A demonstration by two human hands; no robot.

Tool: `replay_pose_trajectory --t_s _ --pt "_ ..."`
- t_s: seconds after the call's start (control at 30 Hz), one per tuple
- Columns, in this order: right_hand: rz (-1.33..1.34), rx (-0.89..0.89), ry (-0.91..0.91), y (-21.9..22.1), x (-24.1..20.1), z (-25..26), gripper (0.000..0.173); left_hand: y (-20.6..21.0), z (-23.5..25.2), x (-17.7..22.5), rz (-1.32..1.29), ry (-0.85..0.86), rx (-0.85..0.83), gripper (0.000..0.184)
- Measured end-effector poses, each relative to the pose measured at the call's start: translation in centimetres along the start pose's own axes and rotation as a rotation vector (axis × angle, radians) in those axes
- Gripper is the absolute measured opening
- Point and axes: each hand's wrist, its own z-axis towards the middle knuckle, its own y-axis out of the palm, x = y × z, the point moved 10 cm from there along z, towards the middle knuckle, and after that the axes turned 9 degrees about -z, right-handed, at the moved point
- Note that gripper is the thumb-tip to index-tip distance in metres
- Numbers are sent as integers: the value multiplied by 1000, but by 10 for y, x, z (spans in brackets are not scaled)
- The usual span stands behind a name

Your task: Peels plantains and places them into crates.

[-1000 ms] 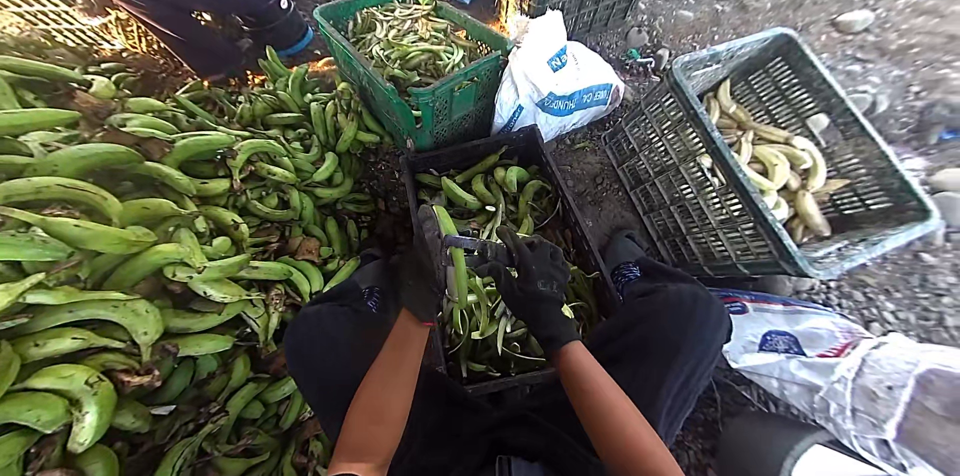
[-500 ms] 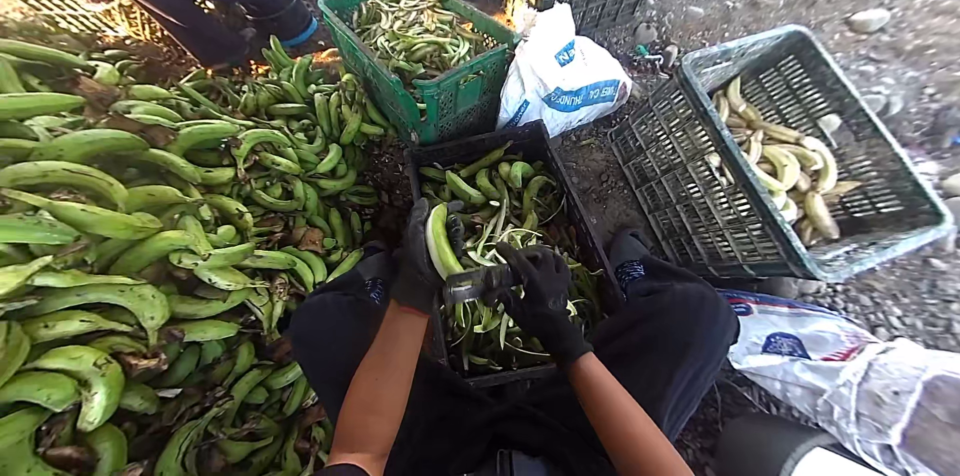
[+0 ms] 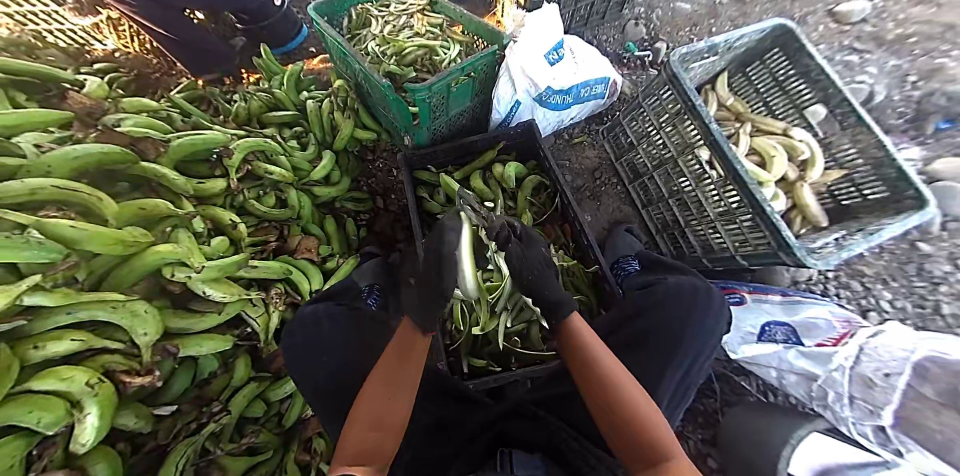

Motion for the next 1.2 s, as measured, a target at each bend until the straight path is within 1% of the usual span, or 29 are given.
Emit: replay_pose_trajectory --t_s 0.07,0.17,0.23,0.3,0.37,0.43,0.53,0.6,0.67,0.77,0.83,0.87,0.9,0.93,0.97,1.0,1.07,1.1,1.17,1.2 --pt "-38 99 -102 -5 -1 -10 57 -12 10 -1 -264 -16 -25 48" --pt "-188 202 -382 -10 -9 -43 70 -30 19 -17 -558 -157 -64 49" --pt "-272 267 -499 -14 -9 -60 74 -31 15 -20 -583 -223 -93 47" --pt "-339 314 -536 -18 -8 -64 74 -28 9 -18 -468 -214 -78 45" --pt "-398 265 -456 -18 -8 -57 65 -27 6 -22 -251 -205 -28 48" --pt "-395 163 -293 -10 -4 -42 56 -29 9 -21 -46 -136 7 50" --pt "-278 34 -4 4 9 -13 52 -28 12 -11 235 16 46 48" --pt "-155 -4 79 11 19 3 52 -21 7 -3 322 43 86 47" --pt "-13 -23 96 8 24 10 56 -18 2 -2 328 6 127 48" --pt "79 -32 25 -10 26 9 47 -31 6 -8 259 -6 74 51" --pt "8 -79 -83 -20 38 14 42 -55 13 -15 175 -33 125 54" --pt "-92 -129 -84 -21 55 21 46 -68 15 -16 176 -51 172 56" --pt "-284 -276 -24 -22 69 21 51 -78 16 -13 218 -57 220 58" --pt "-476 -443 83 -23 86 17 54 -86 17 -10 270 -65 254 59" --pt "-586 -542 198 -30 98 8 59 -92 17 -5 335 -69 285 59" --pt "-627 -611 263 -35 108 1 60 -95 16 -2 402 -72 301 58" --pt "-574 -650 291 -43 120 -7 59 -95 15 -3 559 -106 300 55" --pt "-554 -663 280 -44 121 -10 53 -94 15 -8 667 -148 273 55" --pt "-538 -726 265 -40 121 -14 44 -87 22 -23 796 -245 161 55" --pt "-490 -748 281 -37 121 -16 49 -79 25 -30 772 -271 100 51"
